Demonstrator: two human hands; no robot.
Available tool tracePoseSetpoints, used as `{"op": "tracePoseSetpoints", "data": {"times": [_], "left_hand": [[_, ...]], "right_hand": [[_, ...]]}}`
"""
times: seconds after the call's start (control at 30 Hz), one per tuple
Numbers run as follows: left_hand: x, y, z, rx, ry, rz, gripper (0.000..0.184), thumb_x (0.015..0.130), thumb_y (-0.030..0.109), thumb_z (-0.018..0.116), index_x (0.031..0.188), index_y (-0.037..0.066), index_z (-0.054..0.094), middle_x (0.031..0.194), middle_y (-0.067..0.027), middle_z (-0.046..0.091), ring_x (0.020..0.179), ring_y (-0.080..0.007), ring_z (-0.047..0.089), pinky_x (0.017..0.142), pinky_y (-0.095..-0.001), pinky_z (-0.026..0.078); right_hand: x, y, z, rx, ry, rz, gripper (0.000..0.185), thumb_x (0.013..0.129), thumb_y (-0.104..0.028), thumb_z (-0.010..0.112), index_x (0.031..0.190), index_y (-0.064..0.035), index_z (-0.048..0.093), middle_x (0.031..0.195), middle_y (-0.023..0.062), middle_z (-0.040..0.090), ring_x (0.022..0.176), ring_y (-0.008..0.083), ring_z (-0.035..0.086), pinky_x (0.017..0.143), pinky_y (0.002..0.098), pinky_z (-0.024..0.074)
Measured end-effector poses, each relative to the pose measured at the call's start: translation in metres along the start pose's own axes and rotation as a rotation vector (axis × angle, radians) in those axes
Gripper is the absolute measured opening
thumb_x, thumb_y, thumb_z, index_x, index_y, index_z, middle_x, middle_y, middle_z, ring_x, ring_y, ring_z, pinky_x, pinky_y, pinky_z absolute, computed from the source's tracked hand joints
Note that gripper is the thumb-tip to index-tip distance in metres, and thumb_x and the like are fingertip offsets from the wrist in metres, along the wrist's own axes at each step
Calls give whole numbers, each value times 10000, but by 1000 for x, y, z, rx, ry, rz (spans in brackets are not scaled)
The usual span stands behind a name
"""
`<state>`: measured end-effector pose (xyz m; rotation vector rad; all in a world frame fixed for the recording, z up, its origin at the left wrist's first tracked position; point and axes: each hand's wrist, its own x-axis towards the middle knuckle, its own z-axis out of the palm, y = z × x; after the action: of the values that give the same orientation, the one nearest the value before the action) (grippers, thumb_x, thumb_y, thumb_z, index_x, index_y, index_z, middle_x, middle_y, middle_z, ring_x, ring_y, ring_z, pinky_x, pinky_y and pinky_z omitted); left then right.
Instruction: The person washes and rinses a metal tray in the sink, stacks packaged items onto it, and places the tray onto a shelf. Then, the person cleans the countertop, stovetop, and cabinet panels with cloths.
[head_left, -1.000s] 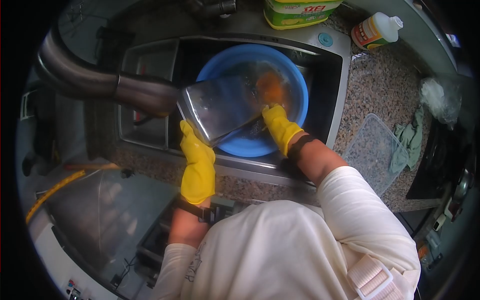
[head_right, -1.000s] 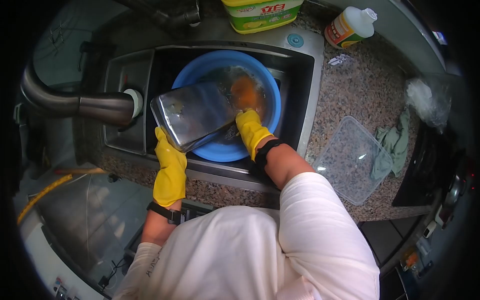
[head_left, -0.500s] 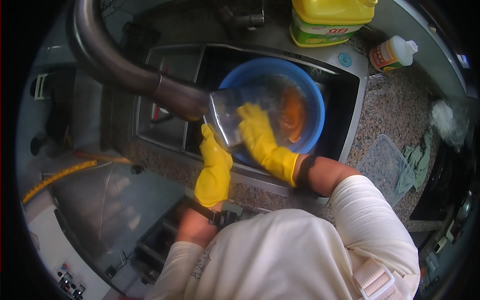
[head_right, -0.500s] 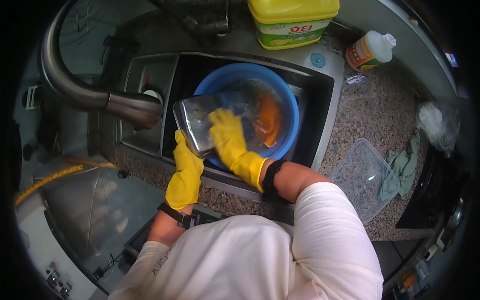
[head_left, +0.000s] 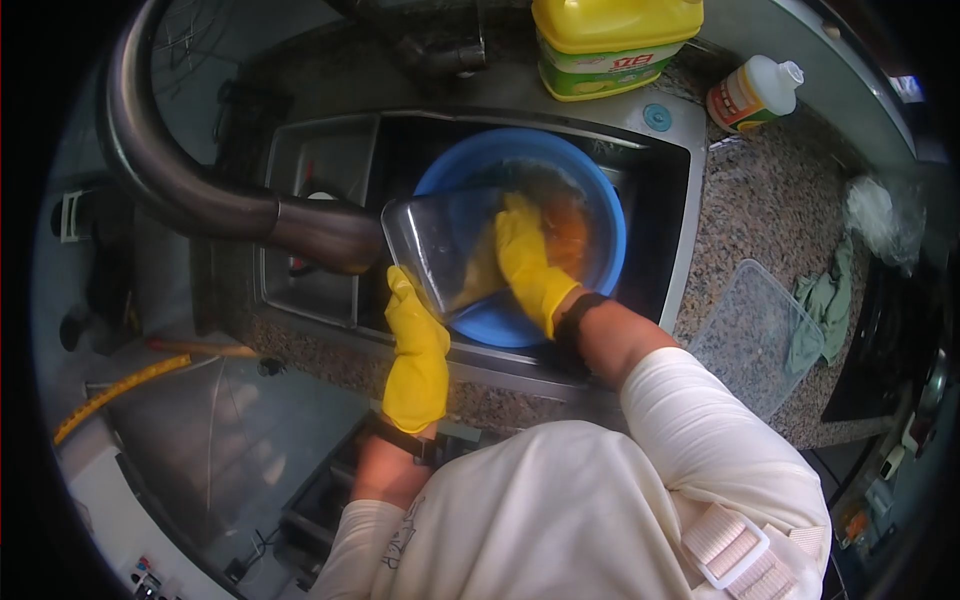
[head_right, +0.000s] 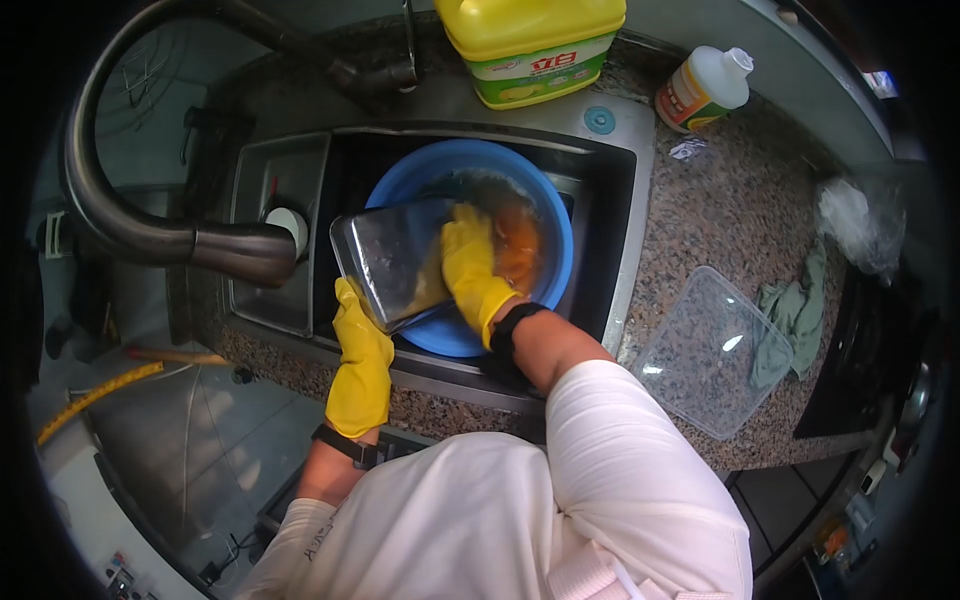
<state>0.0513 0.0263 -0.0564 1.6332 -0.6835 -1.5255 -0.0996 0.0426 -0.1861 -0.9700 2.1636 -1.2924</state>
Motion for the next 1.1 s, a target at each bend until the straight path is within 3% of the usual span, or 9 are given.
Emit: {"op": "tracePoseSetpoints", "data": {"times": [0.3,0.4,0.5,0.67,0.77,0.83,0.87,0.93,1.1], "left_hand": [[-12,11,5,135,-10,52,640,1022,531,444,1319,-27,548,1197,-130,632,1063,-233,618,922,-337,509],[-2,5,-2,29,-25,40,641,1009,549,466,1264,-27,585,1144,-114,641,1015,-211,615,890,-335,509],[4,0,-10,37,2,52,605,1011,524,482,1287,-8,566,1200,-108,624,1064,-223,604,931,-355,498],[10,8,-8,-149,-29,-54,592,995,539,505,1266,21,598,1191,-94,636,1076,-208,595,934,-309,473],[9,11,-5,-165,6,-106,586,1001,532,498,1285,29,589,1220,-86,627,1077,-216,598,940,-314,473],[16,5,-5,-176,-4,-103,591,1006,534,482,1304,31,574,1240,-90,618,1090,-224,594,951,-320,472],[16,1,-3,-184,-15,-100,597,1011,535,467,1322,33,560,1260,-93,610,1103,-232,591,963,-326,471],[-1,13,18,-246,-36,-125,615,1027,540,407,1366,39,518,1322,-111,573,1146,-254,565,978,-345,464],[4,7,1,-420,-235,-187,606,1048,512,341,1402,39,478,1380,-136,517,1207,-274,522,993,-372,459]], "right_hand": [[34,-148,-21,181,-365,-594,272,893,-225,603,1105,-83,695,1332,206,567,1290,414,472,1124,606,276],[59,-139,-11,298,-411,-217,281,883,-272,538,992,-111,741,1036,152,714,1036,360,651,965,496,470],[82,-52,7,-237,-318,-222,357,920,-281,428,998,-146,749,1019,129,718,991,360,664,870,470,514],[48,113,64,13,-71,13,359,993,-295,418,1136,-106,688,1218,159,657,1158,331,606,1014,416,462],[38,62,19,222,-254,378,333,1000,-271,429,1138,-105,682,1283,175,621,1235,315,555,1064,388,423],[8,29,-2,237,-148,61,320,978,-264,445,1144,-129,683,1301,169,611,1262,354,525,1078,383,395],[-2,-6,-29,-209,-206,-352,329,964,-281,443,1129,-135,687,1298,156,615,1244,393,523,1060,499,381],[-35,-88,-41,-78,-32,-146,347,944,-296,450,1109,-127,704,1285,151,624,1207,403,519,1022,654,300],[-44,-164,-72,20,27,-299,272,904,-275,534,1011,-113,725,1141,135,676,1155,419,542,1025,584,320]]}}
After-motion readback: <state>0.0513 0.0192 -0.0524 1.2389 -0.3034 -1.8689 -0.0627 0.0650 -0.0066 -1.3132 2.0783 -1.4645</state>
